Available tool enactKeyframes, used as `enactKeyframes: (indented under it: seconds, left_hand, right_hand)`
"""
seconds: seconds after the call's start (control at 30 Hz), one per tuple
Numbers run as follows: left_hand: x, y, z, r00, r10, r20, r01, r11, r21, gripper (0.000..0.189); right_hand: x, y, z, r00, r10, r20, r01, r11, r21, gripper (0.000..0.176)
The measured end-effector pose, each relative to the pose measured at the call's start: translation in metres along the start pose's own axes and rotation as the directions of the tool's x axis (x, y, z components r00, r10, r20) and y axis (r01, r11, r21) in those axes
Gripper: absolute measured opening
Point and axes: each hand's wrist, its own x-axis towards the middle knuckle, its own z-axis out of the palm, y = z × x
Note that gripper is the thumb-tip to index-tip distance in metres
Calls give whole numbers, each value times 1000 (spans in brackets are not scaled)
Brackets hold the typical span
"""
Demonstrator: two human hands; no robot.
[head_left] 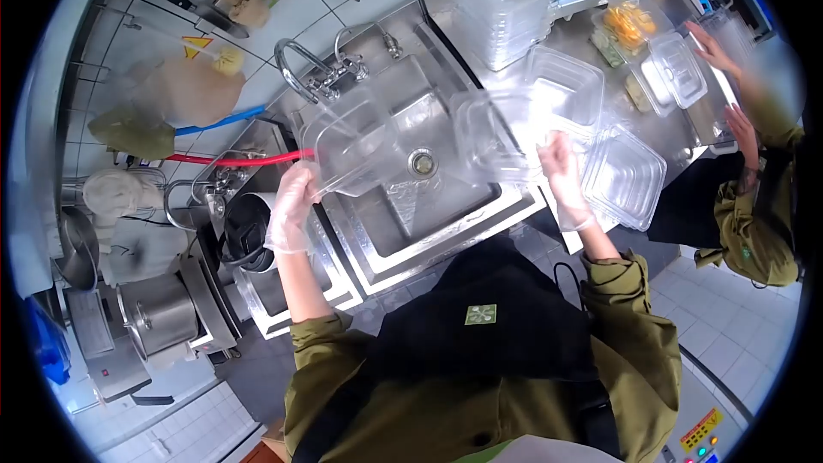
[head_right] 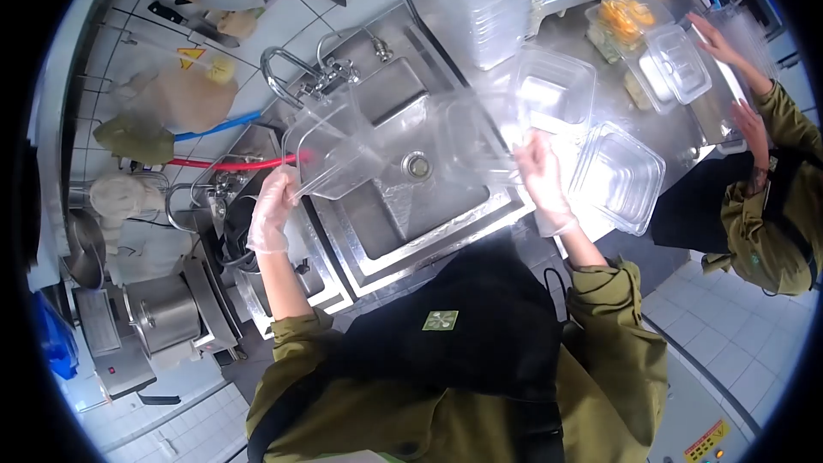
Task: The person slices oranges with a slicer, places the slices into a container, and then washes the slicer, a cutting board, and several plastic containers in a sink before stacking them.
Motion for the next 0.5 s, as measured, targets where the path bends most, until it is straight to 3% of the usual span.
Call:
enactKeyframes:
  seconds: [0.03, 0.13, 0.23, 0.27, 0.3, 0.33, 0.4, 0.47, 0.5]
  left_hand:
    - [1, -16, -11, 998, -41, -48, 43, 998, 38, 13]
    - [31, -57, -1, 967, 56, -249, 13, 964, 265, 13]
    - [77, -97, 25, 914, -31, -404, 39, 999, 11, 14]
    - [87, -111, 31, 918, -42, -395, -15, 990, -141, 14]
    - [99, -127, 31, 921, -58, -385, -63, 954, -293, 14]
    - [111, -143, 30, 923, -77, -376, -104, 893, -439, 15]
    - [120, -162, 30, 913, -73, -401, -147, 858, -492, 21]
    - [114, -168, 38, 883, 93, -460, -267, 905, -330, 17]
    - [117, -167, 45, 890, 92, -447, -261, 906, -334, 17]
  right_hand:
    - [-5, -11, -6, 998, -36, -46, 40, 996, 76, 18]
    - [-14, -40, -27, 985, -84, -153, 123, 956, 266, 18]
    - [-34, -67, -61, 978, -5, -210, 97, 898, 429, 20]
    - [-41, -75, -71, 967, 34, -252, 99, 861, 498, 20]
    - [-41, -54, -102, 984, -45, -174, 125, 869, 479, 16]
    - [-50, -61, -112, 977, -45, -210, 141, 871, 470, 12]
    - [-63, -47, -147, 971, 13, -240, 105, 875, 472, 12]
    - [-74, -35, -174, 966, 55, -253, 73, 880, 470, 16]
    - [-77, -32, -181, 962, 56, -267, 78, 881, 467, 16]
